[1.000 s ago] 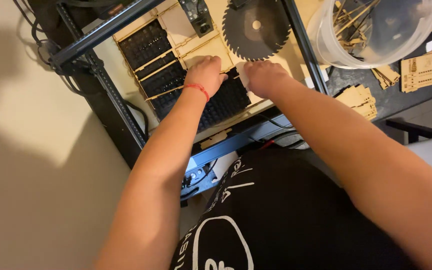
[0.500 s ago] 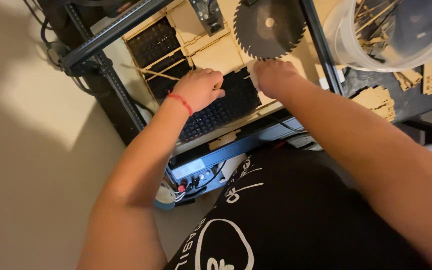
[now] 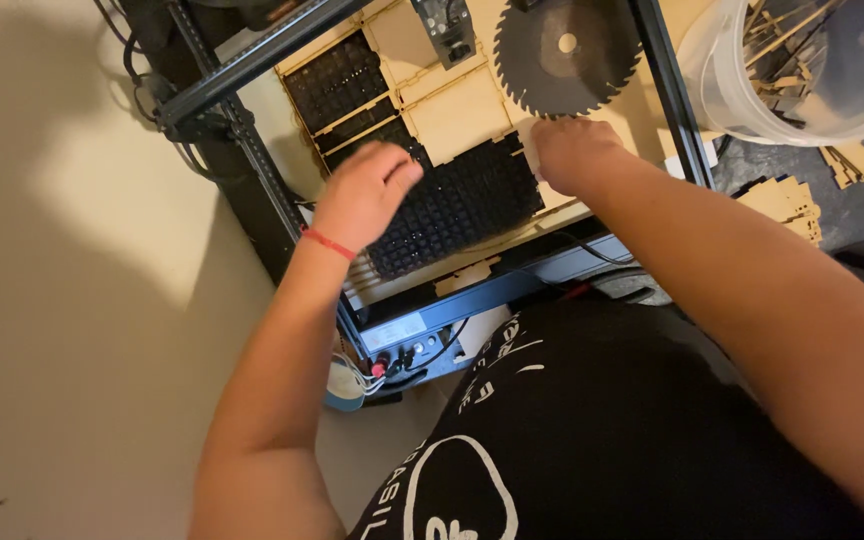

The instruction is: Removing laser-cut wooden parts from a sheet and sorting them into a bucket.

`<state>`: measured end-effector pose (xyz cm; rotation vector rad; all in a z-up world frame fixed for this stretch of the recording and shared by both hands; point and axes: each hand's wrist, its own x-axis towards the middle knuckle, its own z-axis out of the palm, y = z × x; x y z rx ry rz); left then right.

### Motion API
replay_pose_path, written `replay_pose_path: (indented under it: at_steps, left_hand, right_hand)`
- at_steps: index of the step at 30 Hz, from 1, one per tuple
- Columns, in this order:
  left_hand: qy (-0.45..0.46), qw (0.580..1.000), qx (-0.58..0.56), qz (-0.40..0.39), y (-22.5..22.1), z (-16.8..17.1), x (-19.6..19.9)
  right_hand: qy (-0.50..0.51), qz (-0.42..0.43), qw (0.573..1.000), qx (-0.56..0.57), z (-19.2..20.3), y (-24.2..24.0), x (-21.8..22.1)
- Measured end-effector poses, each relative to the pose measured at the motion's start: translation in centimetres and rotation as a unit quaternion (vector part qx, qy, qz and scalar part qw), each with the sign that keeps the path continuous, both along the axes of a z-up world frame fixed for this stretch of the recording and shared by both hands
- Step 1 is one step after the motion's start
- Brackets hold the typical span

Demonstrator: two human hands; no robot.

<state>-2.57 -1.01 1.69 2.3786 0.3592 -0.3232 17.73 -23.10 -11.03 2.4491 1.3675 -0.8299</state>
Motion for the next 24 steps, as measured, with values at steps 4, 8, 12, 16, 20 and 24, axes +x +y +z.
replay_pose_path:
  at_steps: [4,8,12,16,20,24]
  left_hand:
    - [-0.043,0.988,0.129,0.075,1.2,1.3,1.6]
    - [-0.059,0.965,0.001,0.255,0.8,6.4,4.2]
    - [-0.104,0.870,-0.263,0.404,-1.4,7.0,4.9]
    - [-0.253,0.685,-0.496,0.470,-3.9,3.8,5.4]
    - [-0.295,0.623,-0.520,0.504,-8.9,1.9,6.7]
    - [-0.338,0.670,-0.483,0.451,-15.3,4.9,10.0]
  right_hand:
    - [0.047,-0.031,0.996,-0.069,4.7,1.6,-0.3]
    - [0.095,-0.044,0.987,-0.125,6.5,2.2,0.1]
    - [0.087,-0.052,0.991,-0.083,4.8,1.4,0.3]
    - [0.228,-0.052,0.972,0.038,6.9,-0.2,-0.5]
    - [0.658,-0.323,0.660,0.163,16.1,-2.5,-5.4]
    - [0.595,-0.460,0.577,0.317,18.2,-6.0,-7.1]
